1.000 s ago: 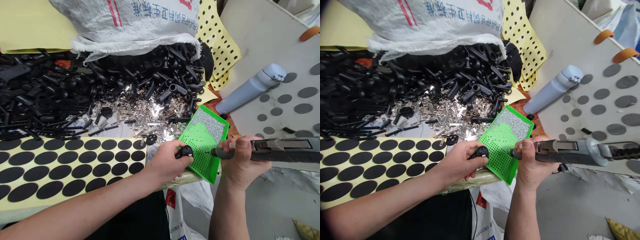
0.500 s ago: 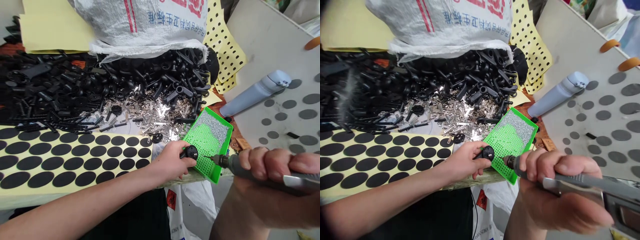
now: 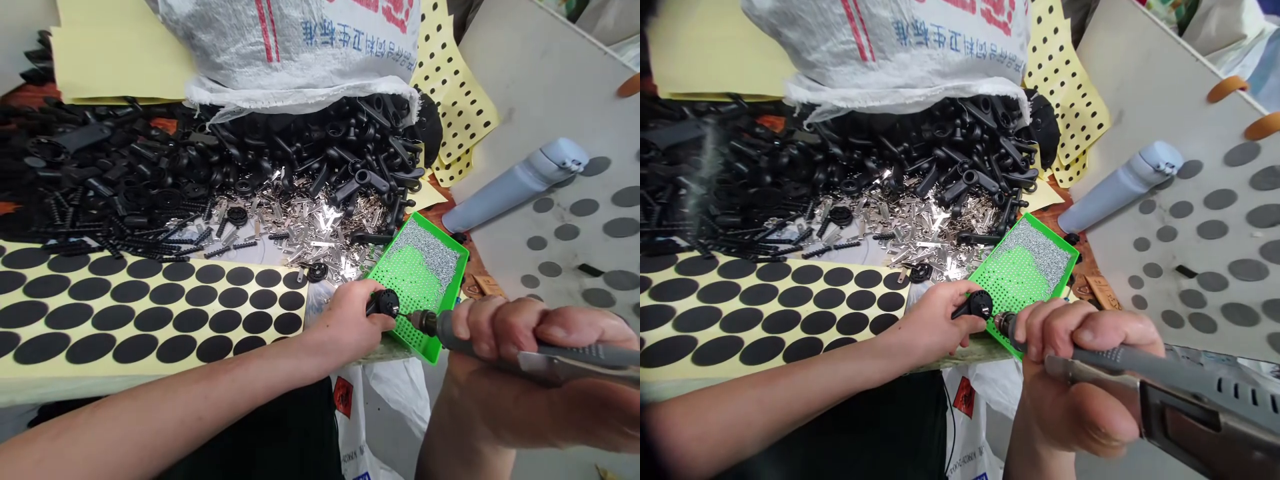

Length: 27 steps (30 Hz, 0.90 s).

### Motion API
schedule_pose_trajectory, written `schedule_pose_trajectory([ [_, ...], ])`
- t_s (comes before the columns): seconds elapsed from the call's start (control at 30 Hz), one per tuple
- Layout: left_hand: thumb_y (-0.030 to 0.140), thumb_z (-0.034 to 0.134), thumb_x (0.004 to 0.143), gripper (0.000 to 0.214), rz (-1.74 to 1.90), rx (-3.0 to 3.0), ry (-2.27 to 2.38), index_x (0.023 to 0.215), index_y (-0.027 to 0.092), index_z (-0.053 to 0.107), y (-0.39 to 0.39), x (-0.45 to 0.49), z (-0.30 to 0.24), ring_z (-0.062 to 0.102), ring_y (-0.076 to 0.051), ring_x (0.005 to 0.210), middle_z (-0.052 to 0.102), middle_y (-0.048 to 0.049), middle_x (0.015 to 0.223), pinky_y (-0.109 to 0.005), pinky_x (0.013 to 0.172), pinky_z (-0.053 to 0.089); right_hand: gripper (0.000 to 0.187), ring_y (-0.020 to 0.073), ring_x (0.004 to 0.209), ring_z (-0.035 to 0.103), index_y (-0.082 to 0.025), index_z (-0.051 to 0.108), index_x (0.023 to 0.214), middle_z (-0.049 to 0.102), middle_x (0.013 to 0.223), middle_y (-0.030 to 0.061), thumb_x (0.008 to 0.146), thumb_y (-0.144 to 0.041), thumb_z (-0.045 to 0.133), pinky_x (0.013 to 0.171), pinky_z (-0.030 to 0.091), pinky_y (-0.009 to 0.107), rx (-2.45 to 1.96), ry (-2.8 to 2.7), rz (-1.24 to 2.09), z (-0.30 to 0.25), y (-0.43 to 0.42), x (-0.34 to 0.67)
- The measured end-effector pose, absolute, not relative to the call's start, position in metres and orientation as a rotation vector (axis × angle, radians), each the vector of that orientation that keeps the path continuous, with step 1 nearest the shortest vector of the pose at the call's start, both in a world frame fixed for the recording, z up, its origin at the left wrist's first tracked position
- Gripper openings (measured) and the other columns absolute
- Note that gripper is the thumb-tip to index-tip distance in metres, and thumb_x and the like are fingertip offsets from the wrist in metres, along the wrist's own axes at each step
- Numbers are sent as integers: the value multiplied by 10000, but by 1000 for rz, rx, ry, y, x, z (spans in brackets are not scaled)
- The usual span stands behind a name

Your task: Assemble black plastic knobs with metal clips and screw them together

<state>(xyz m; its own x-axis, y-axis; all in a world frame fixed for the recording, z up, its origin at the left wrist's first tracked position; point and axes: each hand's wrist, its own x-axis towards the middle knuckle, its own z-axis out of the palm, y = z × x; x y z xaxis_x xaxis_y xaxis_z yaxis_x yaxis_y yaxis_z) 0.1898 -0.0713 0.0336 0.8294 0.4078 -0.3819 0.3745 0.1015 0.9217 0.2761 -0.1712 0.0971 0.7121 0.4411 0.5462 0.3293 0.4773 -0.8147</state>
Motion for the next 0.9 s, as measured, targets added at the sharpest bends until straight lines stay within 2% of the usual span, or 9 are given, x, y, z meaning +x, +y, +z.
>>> schedule_pose_trajectory([
  [0.13, 249, 617, 737, 210, 38, 1506, 666, 932, 170, 629, -72, 190, 33, 538, -128, 575, 640, -36, 796, -232, 472, 323, 374, 61, 374, 407, -191, 510, 749, 484, 513, -94, 768, -507, 709, 379, 371, 226, -1119, -796, 37, 97, -172, 273],
  [0.43, 233, 623, 744, 132, 45, 1501, 668, 865, 180, 617, -74, 190, 32, 536, -129, 584, 631, -33, 786, -232, 486, 333, 448, 62, 348, 356, -227, 470, 758, 416, 493, -104, 769, -644, 633, 381, 357, 227, -1202, -782, -14, 89, -171, 272],
  [0.77, 217, 617, 745, 122, 13, 1493, 687, 863, 184, 609, -73, 191, 37, 520, -119, 540, 635, -27, 773, -232, 481, 336, 353, 68, 366, 417, -192, 531, 773, 479, 516, -91, 779, -504, 696, 356, 387, 233, -1089, -863, 73, 91, -169, 274],
  [0.9, 225, 617, 750, 146, 17, 1493, 687, 889, 183, 620, -74, 191, 35, 530, -127, 561, 647, -33, 791, -236, 491, 350, 357, 74, 361, 422, -199, 546, 787, 490, 517, -90, 752, -508, 720, 354, 403, 247, -1094, -907, 84, 90, -167, 276],
])
